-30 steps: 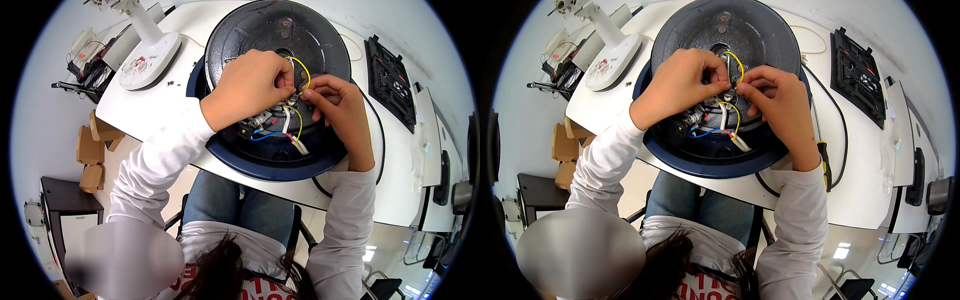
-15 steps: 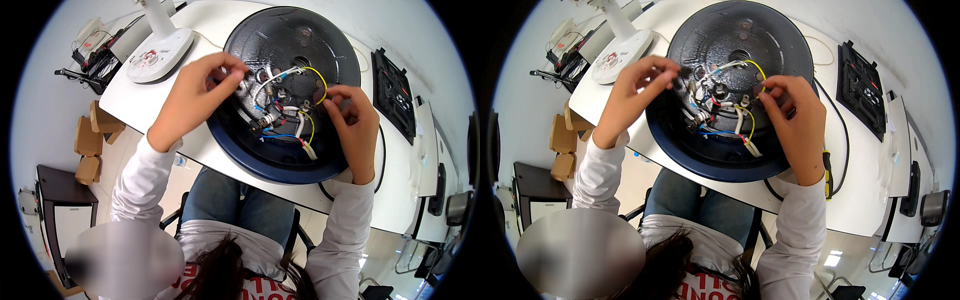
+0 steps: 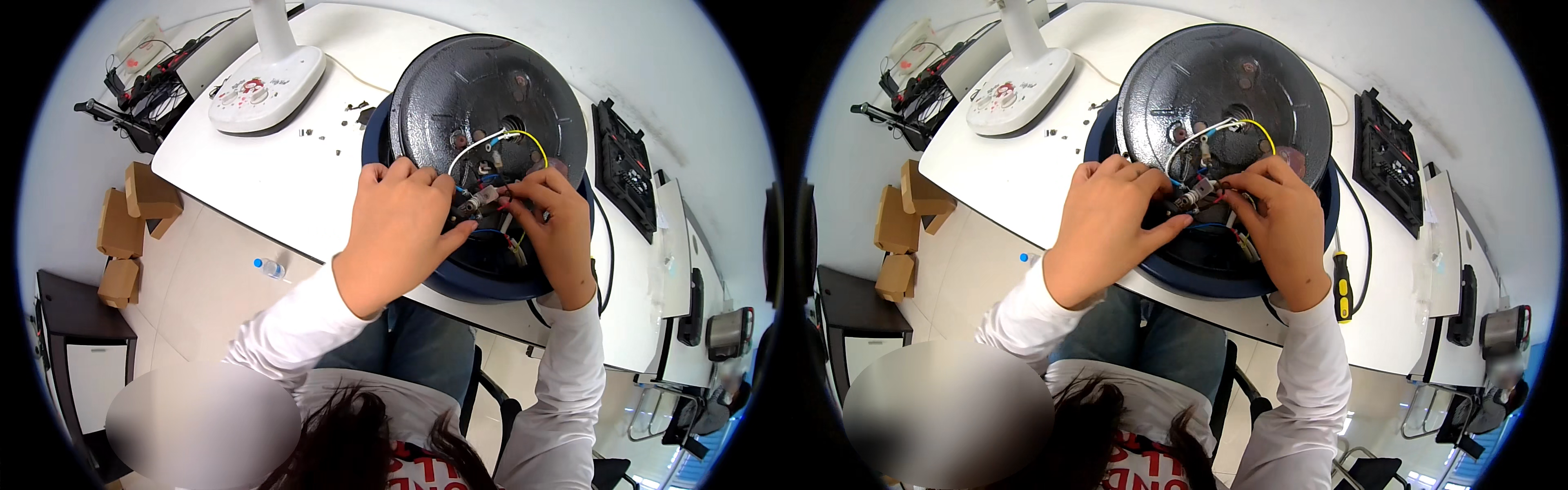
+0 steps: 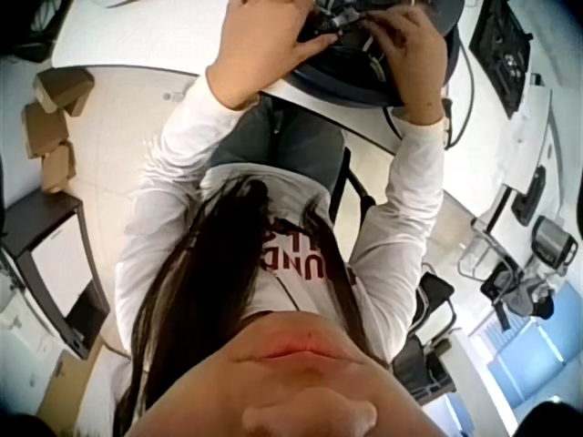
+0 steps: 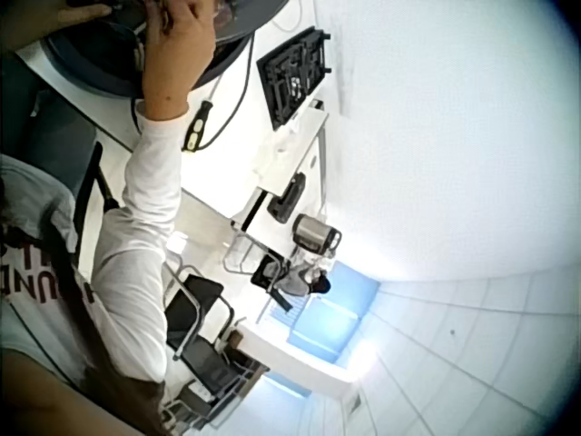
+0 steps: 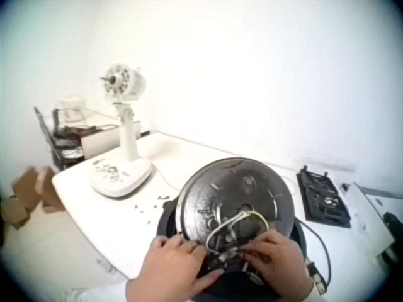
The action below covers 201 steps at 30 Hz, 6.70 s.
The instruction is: The person repairs the internal wiring of a ceiling fan motor. They use a screwdriver to tighten connections and connect wires to terminals inside the motor housing.
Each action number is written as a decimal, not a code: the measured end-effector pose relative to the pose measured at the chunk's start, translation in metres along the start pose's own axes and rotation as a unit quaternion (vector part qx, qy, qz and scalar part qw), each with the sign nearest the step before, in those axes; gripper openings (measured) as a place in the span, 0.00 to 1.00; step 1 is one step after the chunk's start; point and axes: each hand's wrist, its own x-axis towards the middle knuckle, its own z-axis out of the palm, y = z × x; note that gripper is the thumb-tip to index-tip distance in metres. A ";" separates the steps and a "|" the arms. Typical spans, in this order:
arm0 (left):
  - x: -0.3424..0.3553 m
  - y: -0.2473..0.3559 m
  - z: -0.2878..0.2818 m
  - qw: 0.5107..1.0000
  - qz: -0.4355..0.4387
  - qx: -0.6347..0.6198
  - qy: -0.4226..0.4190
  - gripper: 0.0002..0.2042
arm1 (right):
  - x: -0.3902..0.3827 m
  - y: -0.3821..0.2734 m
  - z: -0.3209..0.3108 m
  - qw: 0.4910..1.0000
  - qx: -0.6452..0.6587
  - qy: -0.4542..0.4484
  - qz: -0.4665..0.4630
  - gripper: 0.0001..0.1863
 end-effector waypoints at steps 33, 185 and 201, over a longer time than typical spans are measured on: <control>-0.009 -0.005 0.018 0.984 -0.027 -0.149 0.095 0.16 | 0.002 -0.016 0.017 0.994 -0.101 0.011 0.040 0.08; 0.034 -0.019 0.012 0.840 -0.040 -0.524 -0.134 0.08 | -0.022 0.005 -0.007 0.906 0.374 0.076 0.181 0.09; 0.028 -0.015 0.020 0.860 -0.054 -0.502 -0.073 0.05 | -0.023 0.005 -0.008 0.913 0.367 0.039 0.172 0.08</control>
